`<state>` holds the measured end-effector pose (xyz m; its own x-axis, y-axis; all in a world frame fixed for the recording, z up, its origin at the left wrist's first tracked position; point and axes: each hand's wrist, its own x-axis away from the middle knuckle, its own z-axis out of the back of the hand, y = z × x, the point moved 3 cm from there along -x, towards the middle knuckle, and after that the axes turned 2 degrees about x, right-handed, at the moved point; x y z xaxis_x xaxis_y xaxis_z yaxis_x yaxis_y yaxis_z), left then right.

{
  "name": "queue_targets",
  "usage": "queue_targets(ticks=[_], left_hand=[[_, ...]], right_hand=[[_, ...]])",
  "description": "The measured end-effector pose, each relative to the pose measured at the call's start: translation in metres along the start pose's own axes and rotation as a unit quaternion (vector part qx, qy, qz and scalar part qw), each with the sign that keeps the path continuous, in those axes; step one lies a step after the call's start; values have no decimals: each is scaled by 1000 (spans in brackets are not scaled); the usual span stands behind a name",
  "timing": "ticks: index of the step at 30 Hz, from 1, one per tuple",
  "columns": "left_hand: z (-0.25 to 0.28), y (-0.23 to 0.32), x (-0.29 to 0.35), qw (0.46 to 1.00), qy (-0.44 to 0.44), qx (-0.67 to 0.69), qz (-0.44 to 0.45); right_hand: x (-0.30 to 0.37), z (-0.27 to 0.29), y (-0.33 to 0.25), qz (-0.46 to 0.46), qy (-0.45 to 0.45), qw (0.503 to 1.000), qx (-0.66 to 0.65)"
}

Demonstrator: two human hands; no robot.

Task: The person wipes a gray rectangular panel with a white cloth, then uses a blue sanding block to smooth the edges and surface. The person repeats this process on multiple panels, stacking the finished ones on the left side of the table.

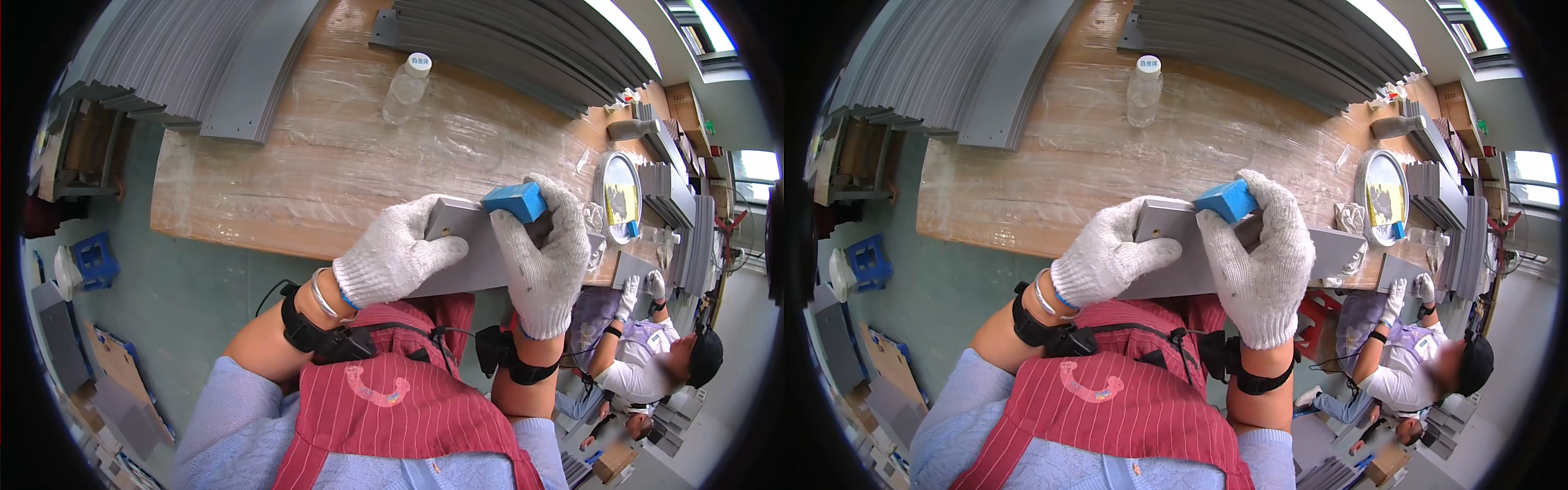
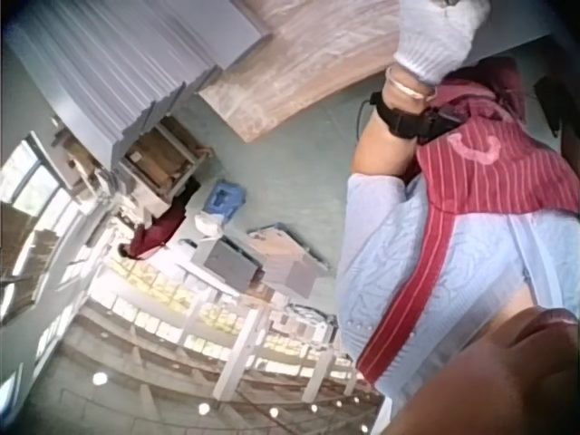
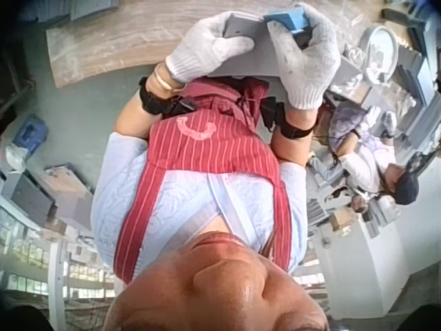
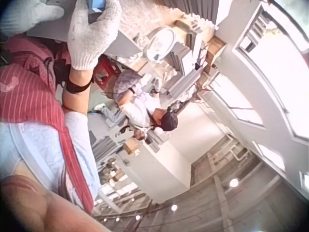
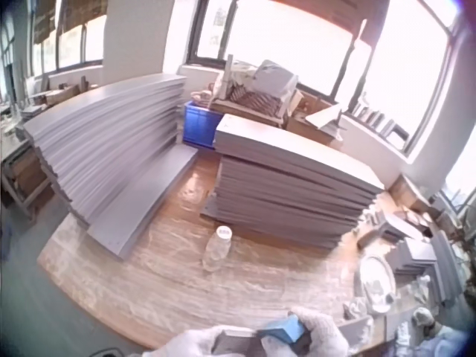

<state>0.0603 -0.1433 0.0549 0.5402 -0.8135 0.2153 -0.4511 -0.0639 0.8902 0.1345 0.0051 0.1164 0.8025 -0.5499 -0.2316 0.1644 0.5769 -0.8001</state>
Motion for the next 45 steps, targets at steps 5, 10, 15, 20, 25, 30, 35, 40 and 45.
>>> queue_targets(ticks=[5, 10, 15, 20, 25, 30, 35, 40, 45], left_hand=[[4, 4, -1, 996, 26, -78, 34], [8, 2, -3, 998, 44, -50, 17], [7, 8, -3, 993, 75, -33, 80], [15, -2, -6, 985, 127, -57, 106], [24, -10, -8, 981, 163, -48, 97], [33, -15, -14, 979, 180, -48, 85], [50, -26, -21, 978, 187, -54, 78], [63, -29, -26, 977, 192, -65, 63], [79, -36, -33, 975, 200, -52, 80]], right_hand=[[5, -11, -20, 62, -10, 998, -24], [8, -9, 3, 9, -8, 1000, 5], [4, 32, 60, -14, 71, 995, 76], [0, 12, 36, 11, 68, 998, 1], [-6, 0, 38, 63, 14, 997, 49], [-6, 36, 92, -9, 64, 993, 98], [-9, 81, 160, -41, 151, 973, 169], [-12, 130, 224, -109, 194, 949, 224], [-12, 177, 287, -73, 233, 917, 315]])
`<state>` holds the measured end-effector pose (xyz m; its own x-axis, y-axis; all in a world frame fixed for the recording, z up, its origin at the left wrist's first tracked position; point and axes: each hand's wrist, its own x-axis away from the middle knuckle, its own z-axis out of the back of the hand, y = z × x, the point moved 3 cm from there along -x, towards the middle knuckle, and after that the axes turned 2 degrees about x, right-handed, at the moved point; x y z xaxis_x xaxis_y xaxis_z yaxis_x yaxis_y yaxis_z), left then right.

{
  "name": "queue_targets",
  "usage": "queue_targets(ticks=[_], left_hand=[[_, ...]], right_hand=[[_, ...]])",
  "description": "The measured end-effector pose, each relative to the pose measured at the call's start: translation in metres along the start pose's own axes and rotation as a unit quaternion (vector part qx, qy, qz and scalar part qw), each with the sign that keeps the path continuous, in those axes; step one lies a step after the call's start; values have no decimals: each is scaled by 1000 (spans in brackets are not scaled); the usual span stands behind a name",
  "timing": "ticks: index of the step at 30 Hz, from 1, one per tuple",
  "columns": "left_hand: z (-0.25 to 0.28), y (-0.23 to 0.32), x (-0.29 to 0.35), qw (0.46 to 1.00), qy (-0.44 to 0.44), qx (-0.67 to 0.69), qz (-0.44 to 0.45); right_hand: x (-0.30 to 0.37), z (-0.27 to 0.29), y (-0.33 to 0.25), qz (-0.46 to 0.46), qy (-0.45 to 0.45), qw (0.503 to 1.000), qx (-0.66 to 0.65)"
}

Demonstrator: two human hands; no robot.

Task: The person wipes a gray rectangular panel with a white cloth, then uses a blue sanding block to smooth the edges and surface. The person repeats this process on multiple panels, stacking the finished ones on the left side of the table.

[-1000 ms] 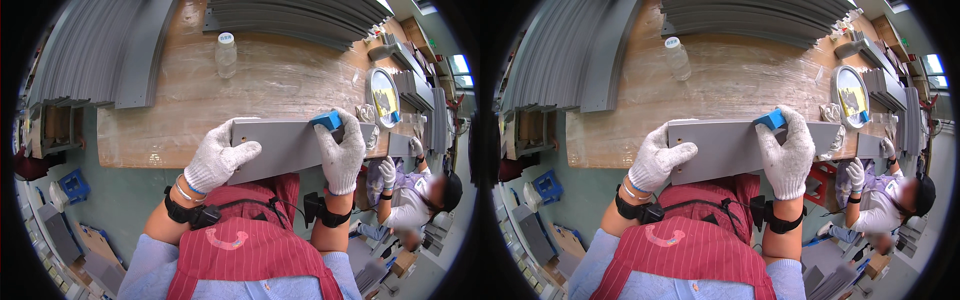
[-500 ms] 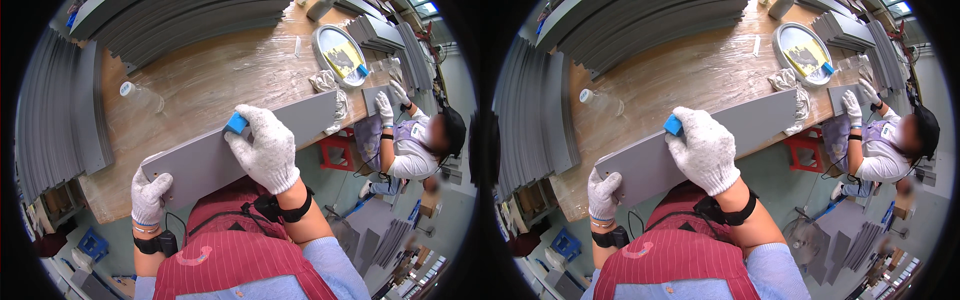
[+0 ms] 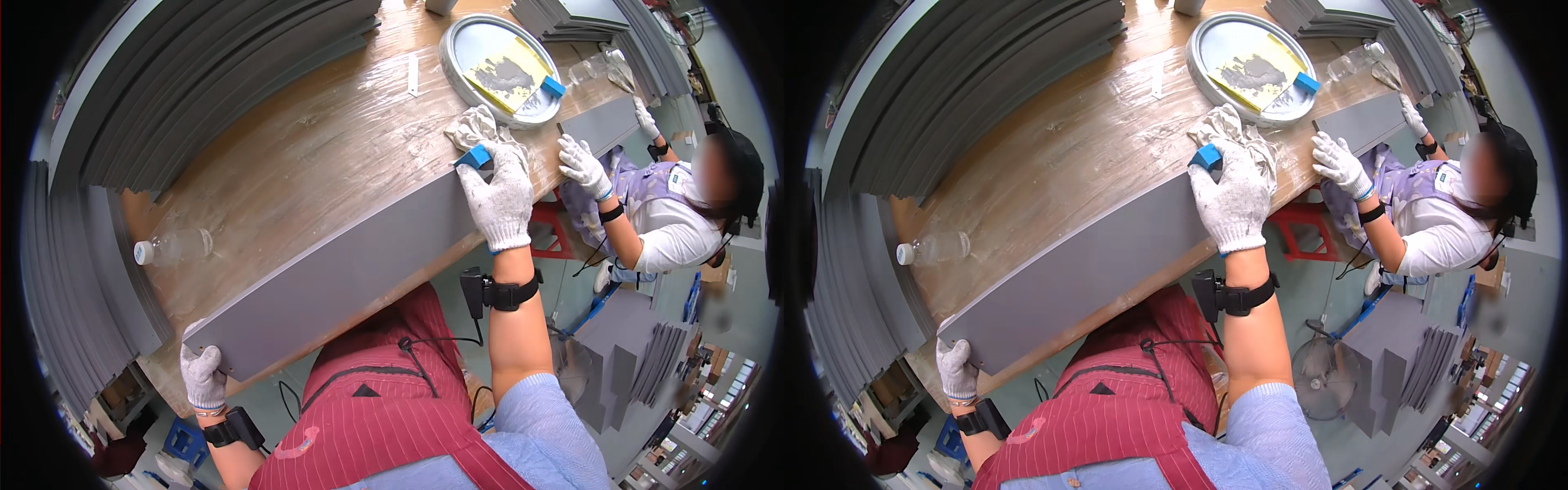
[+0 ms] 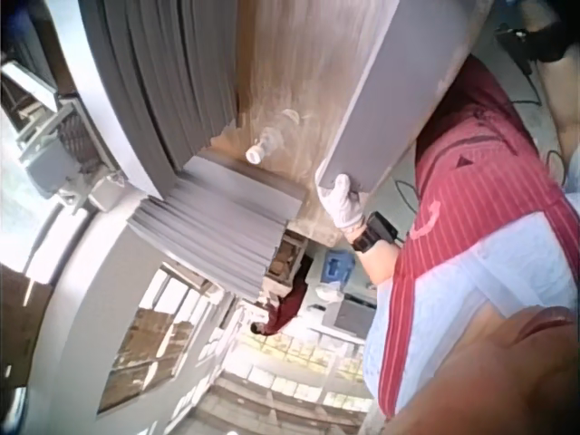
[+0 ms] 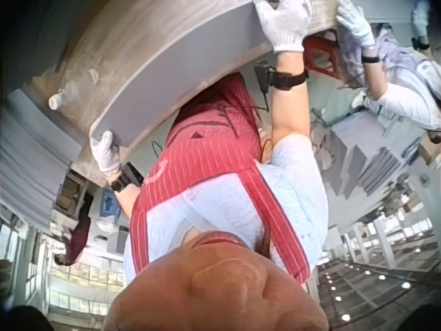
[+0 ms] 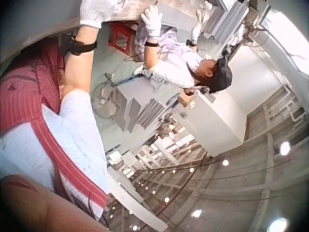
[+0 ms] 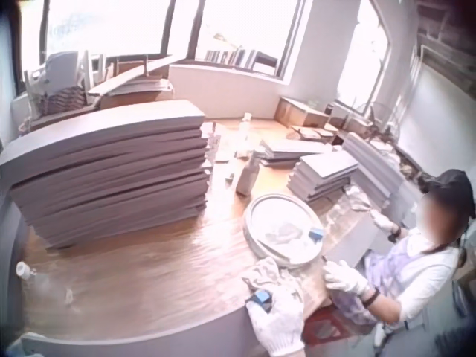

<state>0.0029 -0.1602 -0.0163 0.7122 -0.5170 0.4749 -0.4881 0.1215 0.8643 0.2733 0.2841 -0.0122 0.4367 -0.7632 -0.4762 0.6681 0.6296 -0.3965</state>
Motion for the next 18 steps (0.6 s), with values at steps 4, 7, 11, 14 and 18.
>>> queue_targets(ticks=[4, 7, 11, 14, 18], left_hand=[[13, -9, -13, 1000, -16, -1, 10], [25, -22, -22, 1000, -18, 12, 15], [33, -39, -34, 998, -5, 36, 42], [40, -50, -43, 997, 6, 52, 63], [53, -63, -52, 996, 5, 65, 61]], right_hand=[[-13, -7, 55, -179, -61, 981, -51], [-28, -1, 80, -219, -54, 974, 0], [-29, 4, 110, -237, 6, 967, -91], [-22, -3, 113, -268, -51, 938, -213], [-24, -4, 95, -268, -80, 946, -167]])
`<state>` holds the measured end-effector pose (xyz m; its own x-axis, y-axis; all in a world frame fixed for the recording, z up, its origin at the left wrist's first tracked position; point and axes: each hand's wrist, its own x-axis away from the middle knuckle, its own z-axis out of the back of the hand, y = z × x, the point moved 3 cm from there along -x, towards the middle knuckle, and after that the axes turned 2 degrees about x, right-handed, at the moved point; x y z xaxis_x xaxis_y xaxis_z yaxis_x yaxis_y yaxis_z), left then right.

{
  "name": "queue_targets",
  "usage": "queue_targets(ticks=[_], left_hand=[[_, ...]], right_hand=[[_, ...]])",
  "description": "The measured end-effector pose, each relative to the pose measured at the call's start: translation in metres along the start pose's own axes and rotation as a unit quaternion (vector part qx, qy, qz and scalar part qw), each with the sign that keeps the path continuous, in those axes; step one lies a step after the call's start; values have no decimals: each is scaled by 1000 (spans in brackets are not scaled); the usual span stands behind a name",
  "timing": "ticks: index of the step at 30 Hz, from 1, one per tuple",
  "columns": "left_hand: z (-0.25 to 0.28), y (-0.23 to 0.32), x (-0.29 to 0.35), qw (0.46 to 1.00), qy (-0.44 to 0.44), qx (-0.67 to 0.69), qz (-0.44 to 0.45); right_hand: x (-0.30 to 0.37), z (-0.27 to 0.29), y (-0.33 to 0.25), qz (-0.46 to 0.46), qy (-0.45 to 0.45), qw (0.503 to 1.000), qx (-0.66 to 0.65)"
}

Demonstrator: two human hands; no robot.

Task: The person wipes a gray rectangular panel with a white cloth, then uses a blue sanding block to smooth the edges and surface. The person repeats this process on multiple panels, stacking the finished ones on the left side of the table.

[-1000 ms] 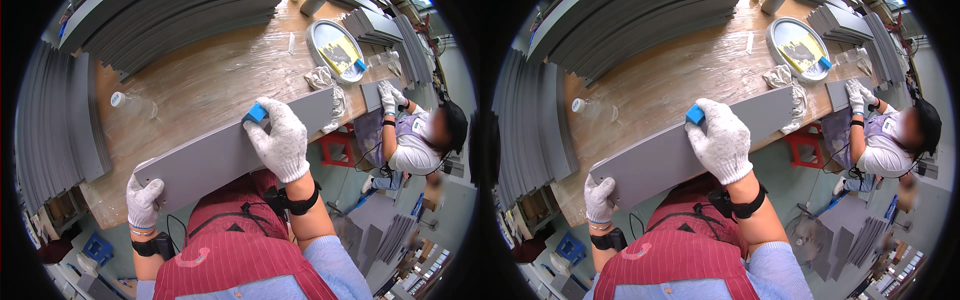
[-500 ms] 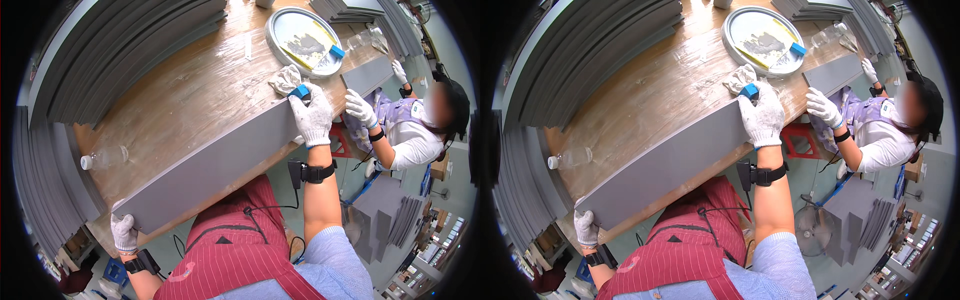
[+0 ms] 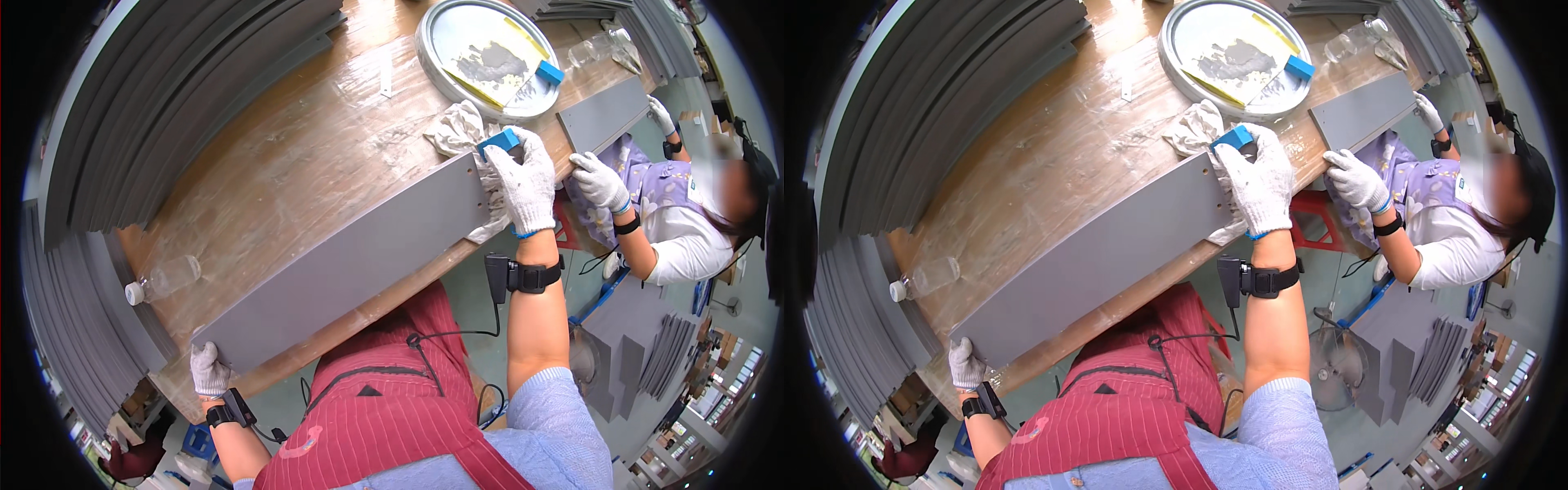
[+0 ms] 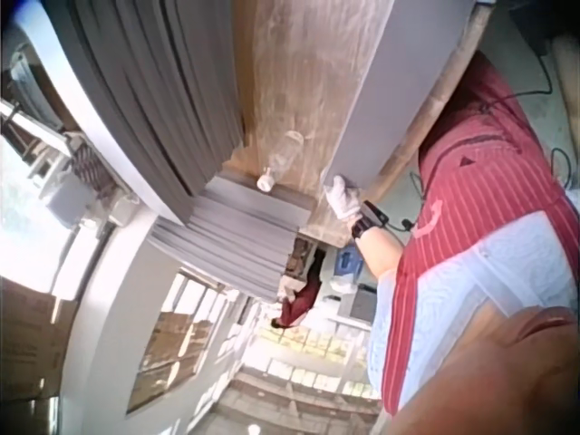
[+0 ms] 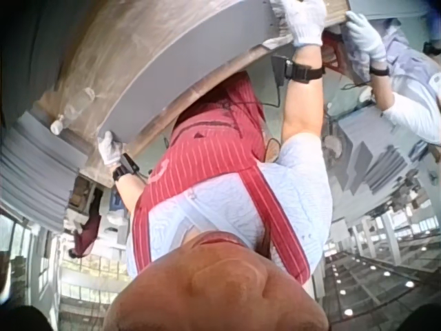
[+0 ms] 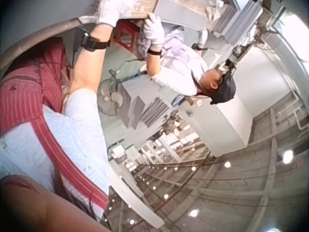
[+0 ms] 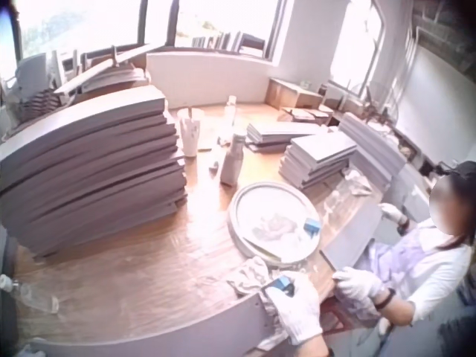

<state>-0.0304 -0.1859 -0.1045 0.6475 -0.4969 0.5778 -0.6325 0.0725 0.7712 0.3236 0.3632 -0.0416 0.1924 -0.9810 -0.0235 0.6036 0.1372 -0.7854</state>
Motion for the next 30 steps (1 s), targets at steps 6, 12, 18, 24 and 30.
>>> queue_targets(ticks=[6, 12, 18, 24, 30], left_hand=[[9, -9, -8, 999, 45, -7, 16], [19, -16, -12, 998, 57, -15, -14], [13, -5, -9, 999, 13, 27, -39], [-31, -24, -23, 994, 37, 100, -7], [-84, -34, -57, 991, 26, 132, 17]], right_hand=[[-5, -11, 11, 8, -7, 1000, -25], [-5, -16, 12, -100, -94, 951, -278], [-7, -1, 15, -138, -57, 840, -522], [-25, 22, 8, -97, 20, 838, -537], [-57, 26, 6, -53, 14, 889, -455]])
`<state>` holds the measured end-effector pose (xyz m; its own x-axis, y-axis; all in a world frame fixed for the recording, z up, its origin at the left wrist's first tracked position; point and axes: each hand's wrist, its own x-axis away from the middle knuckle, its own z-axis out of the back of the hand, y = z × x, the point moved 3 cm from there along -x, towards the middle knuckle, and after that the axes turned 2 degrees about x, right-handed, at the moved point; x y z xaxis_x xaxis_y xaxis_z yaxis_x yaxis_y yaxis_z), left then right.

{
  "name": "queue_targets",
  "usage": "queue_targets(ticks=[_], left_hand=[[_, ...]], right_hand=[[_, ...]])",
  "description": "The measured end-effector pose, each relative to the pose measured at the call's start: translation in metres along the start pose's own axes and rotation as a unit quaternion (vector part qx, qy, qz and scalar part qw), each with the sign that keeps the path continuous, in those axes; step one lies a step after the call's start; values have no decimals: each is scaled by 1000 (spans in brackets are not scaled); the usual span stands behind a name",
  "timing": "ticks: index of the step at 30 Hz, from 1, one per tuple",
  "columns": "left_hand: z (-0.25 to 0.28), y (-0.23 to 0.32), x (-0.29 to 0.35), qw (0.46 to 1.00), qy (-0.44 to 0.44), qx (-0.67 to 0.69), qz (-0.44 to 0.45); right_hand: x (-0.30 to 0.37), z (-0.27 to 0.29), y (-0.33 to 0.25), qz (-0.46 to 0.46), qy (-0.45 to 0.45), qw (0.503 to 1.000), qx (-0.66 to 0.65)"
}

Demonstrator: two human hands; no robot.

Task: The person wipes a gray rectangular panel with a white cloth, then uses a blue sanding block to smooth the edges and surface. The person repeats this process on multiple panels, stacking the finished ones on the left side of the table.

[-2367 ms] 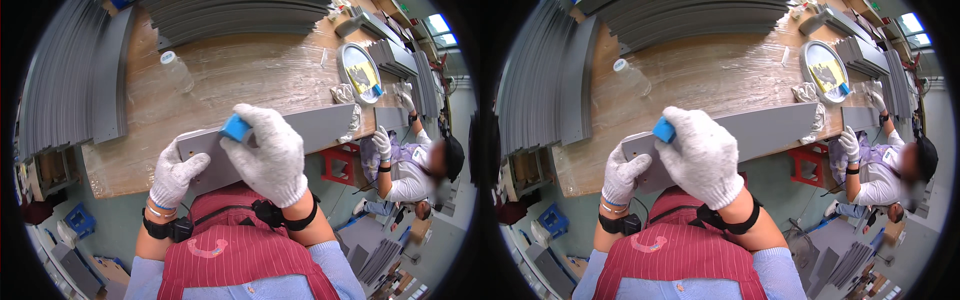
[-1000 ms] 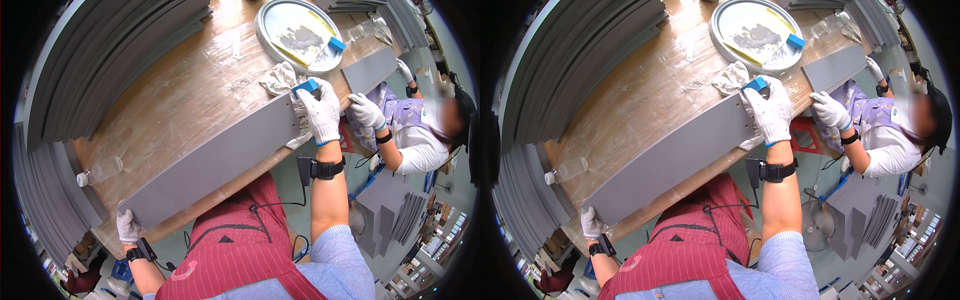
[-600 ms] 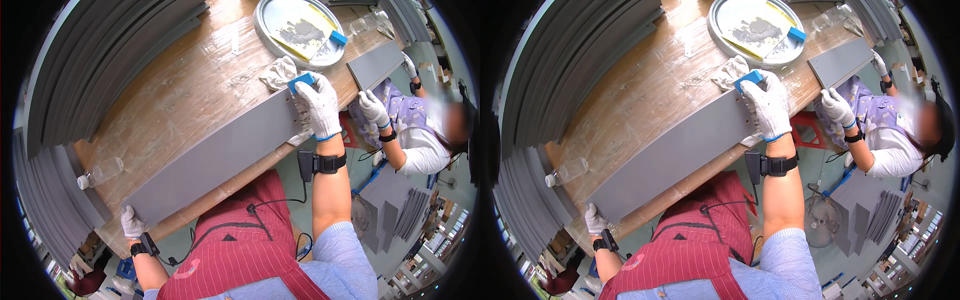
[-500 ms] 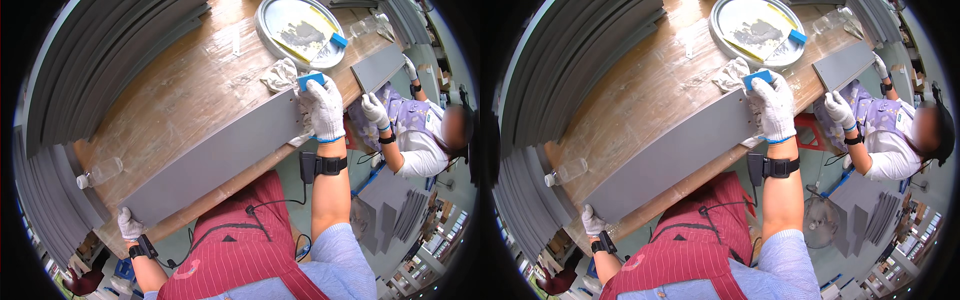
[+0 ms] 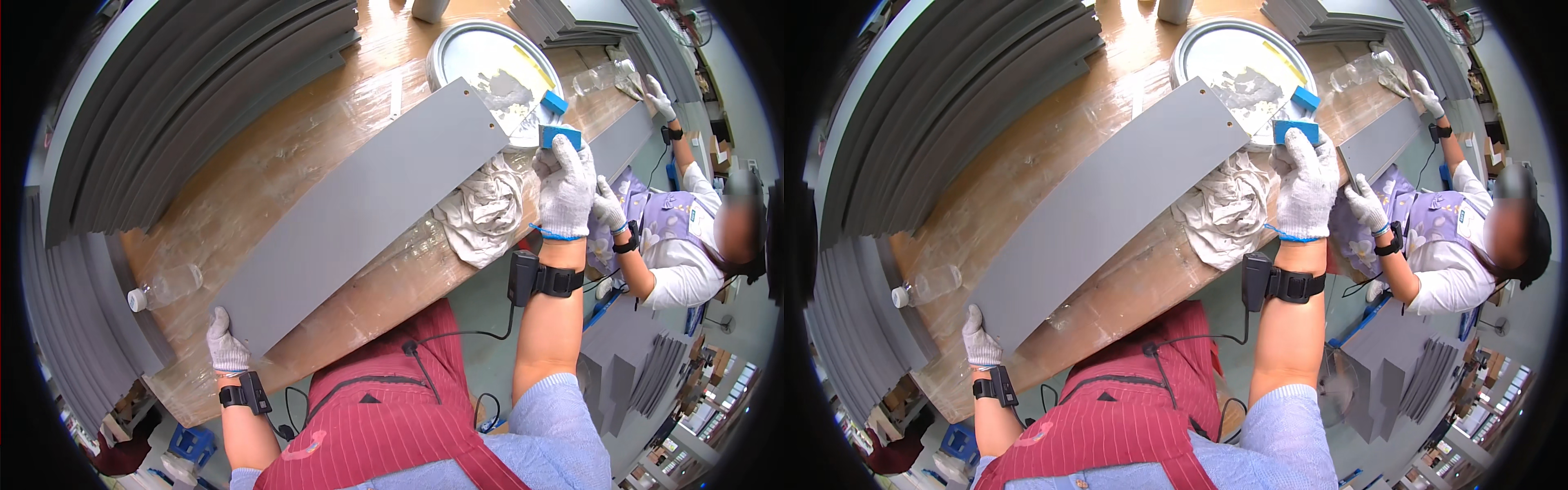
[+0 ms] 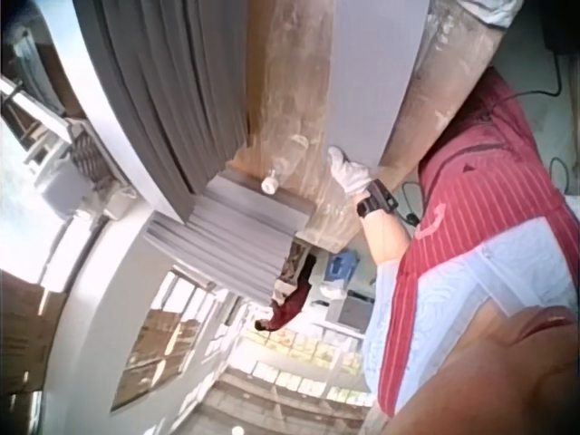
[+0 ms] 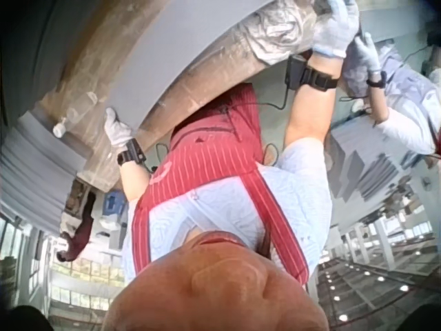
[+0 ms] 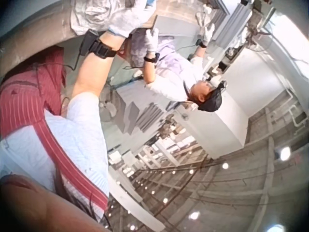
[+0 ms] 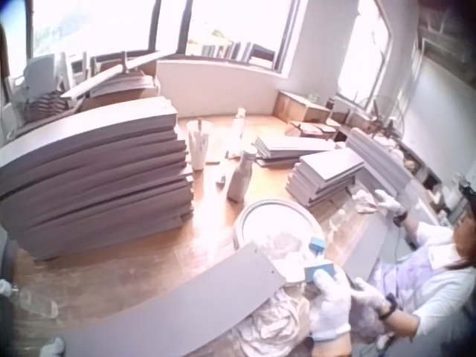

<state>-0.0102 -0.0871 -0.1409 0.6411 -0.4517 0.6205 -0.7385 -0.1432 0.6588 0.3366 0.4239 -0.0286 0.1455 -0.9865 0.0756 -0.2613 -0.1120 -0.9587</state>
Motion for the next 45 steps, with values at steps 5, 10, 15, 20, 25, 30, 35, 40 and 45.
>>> queue_targets(ticks=[5, 10, 15, 20, 25, 30, 35, 40, 45], left_hand=[[-7, -2, -9, 999, 12, -29, 6], [-22, 1, -10, 999, 1, -52, -1], [-29, 3, -7, 998, 30, -61, -4], [-19, 1, -9, 997, 43, -59, 11], [-27, 5, -7, 996, 55, -75, 2], [-24, 4, -11, 997, 38, -70, 15], [-18, 3, -14, 997, 33, -56, 39], [-5, 0, -18, 996, 48, -40, 58], [-10, 4, -18, 995, 59, -52, 68]], right_hand=[[-37, -22, 0, -7, -32, 991, 130], [-79, -63, 25, 24, -49, 932, 358], [-125, -74, 55, 76, -104, 813, 568], [-124, -102, 52, 47, -114, 784, 609], [-118, -102, 45, 78, -104, 767, 628], [-118, -78, 48, 96, -126, 766, 623], [-103, -58, 35, 60, -134, 769, 622], [-71, -26, 18, 71, -90, 763, 636], [-32, 10, 1, 63, -35, 804, 591]])
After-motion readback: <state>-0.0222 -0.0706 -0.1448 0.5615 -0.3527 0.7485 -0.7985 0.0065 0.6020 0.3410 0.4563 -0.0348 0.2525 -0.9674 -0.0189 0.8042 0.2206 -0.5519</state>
